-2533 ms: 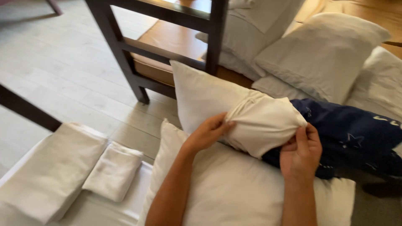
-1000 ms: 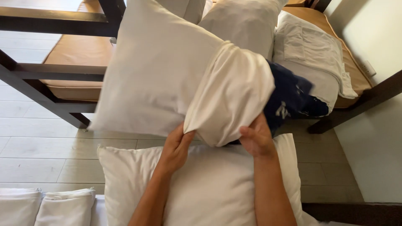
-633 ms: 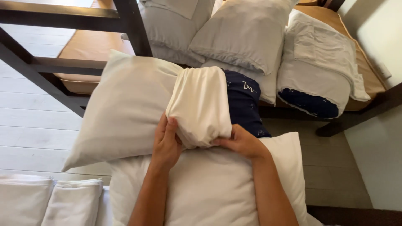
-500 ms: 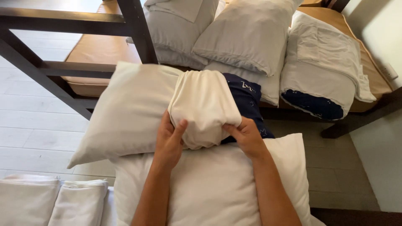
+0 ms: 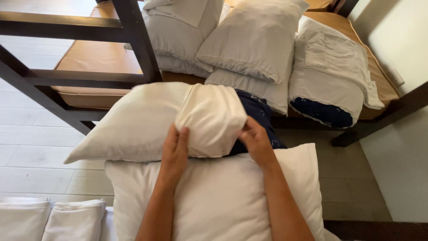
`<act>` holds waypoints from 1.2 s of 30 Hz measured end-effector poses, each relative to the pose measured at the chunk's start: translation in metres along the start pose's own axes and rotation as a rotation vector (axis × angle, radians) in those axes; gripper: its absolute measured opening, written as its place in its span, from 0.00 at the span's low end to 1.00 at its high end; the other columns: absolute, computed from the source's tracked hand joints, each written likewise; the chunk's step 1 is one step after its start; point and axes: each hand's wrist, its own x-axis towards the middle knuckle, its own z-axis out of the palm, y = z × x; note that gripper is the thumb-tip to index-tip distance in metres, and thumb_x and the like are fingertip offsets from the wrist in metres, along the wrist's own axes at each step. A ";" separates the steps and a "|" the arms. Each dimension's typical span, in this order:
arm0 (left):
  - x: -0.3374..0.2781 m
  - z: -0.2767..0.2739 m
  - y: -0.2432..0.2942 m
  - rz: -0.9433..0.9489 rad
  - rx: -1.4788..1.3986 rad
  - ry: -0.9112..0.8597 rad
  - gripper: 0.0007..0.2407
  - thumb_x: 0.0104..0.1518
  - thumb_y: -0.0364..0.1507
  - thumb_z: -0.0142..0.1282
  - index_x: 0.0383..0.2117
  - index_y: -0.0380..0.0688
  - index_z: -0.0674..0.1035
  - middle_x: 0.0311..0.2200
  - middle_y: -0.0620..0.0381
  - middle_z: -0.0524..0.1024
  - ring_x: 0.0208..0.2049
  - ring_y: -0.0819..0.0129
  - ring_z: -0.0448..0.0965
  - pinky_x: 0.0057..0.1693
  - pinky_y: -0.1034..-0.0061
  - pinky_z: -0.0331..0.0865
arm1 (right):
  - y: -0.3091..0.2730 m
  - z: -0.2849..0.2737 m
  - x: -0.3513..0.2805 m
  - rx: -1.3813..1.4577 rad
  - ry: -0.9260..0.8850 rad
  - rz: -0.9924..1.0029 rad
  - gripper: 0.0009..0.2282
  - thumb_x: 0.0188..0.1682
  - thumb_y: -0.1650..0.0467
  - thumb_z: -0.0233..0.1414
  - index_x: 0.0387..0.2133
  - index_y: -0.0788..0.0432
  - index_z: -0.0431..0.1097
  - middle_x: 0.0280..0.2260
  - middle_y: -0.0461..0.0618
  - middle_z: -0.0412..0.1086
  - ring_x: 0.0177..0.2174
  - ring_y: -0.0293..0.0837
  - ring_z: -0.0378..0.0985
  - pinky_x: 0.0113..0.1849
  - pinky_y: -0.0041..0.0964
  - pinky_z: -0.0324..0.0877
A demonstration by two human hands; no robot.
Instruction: The person inserts a white pillow into a dark blue pillowcase with star patterns. They hold the pillow and case, tuck the pillow inside, and smooth out the fabric to fit the case properly.
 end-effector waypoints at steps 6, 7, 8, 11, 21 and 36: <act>0.004 0.009 0.017 -0.055 -0.514 0.338 0.17 0.70 0.34 0.41 0.63 0.44 0.69 0.55 0.49 0.76 0.52 0.63 0.78 0.62 0.62 0.72 | 0.003 0.017 0.000 -1.015 -0.351 -0.008 0.35 0.35 0.63 0.65 0.62 0.45 0.63 0.69 0.47 0.51 0.67 0.64 0.47 0.60 0.81 0.40; 0.005 0.008 0.014 -0.053 -0.512 0.344 0.17 0.70 0.34 0.41 0.63 0.44 0.69 0.55 0.49 0.76 0.52 0.63 0.78 0.62 0.62 0.72 | 0.010 0.020 0.003 -1.011 -0.356 -0.012 0.35 0.35 0.63 0.65 0.62 0.45 0.63 0.69 0.47 0.51 0.67 0.64 0.47 0.60 0.81 0.40; 0.006 0.008 0.010 -0.029 -0.529 0.329 0.17 0.70 0.33 0.42 0.62 0.44 0.69 0.55 0.49 0.77 0.52 0.63 0.79 0.62 0.62 0.72 | 0.017 0.021 0.007 -0.982 -0.302 -0.007 0.25 0.43 0.67 0.59 0.57 0.43 0.68 0.64 0.44 0.60 0.64 0.59 0.56 0.60 0.76 0.44; 0.002 0.009 0.007 0.061 -0.555 0.257 0.17 0.69 0.29 0.45 0.63 0.42 0.67 0.55 0.48 0.76 0.53 0.63 0.78 0.60 0.60 0.74 | 0.021 0.033 0.015 -0.900 -0.107 -0.097 0.12 0.50 0.71 0.55 0.46 0.44 0.76 0.50 0.42 0.74 0.55 0.51 0.72 0.59 0.64 0.55; -0.017 -0.001 0.054 0.169 0.098 -0.083 0.16 0.59 0.29 0.61 0.50 0.40 0.71 0.40 0.49 0.80 0.45 0.70 0.78 0.48 0.64 0.77 | -0.077 0.049 0.028 -0.686 0.529 -0.769 0.10 0.49 0.83 0.49 0.31 0.59 0.77 0.35 0.49 0.79 0.42 0.54 0.83 0.49 0.46 0.71; -0.030 0.015 0.047 0.117 0.044 0.121 0.13 0.55 0.28 0.68 0.39 0.43 0.74 0.21 0.58 0.78 0.20 0.75 0.75 0.29 0.84 0.70 | -0.092 0.005 -0.007 -0.491 0.744 -0.487 0.05 0.59 0.76 0.49 0.37 0.62 0.74 0.33 0.55 0.74 0.37 0.52 0.78 0.46 0.43 0.69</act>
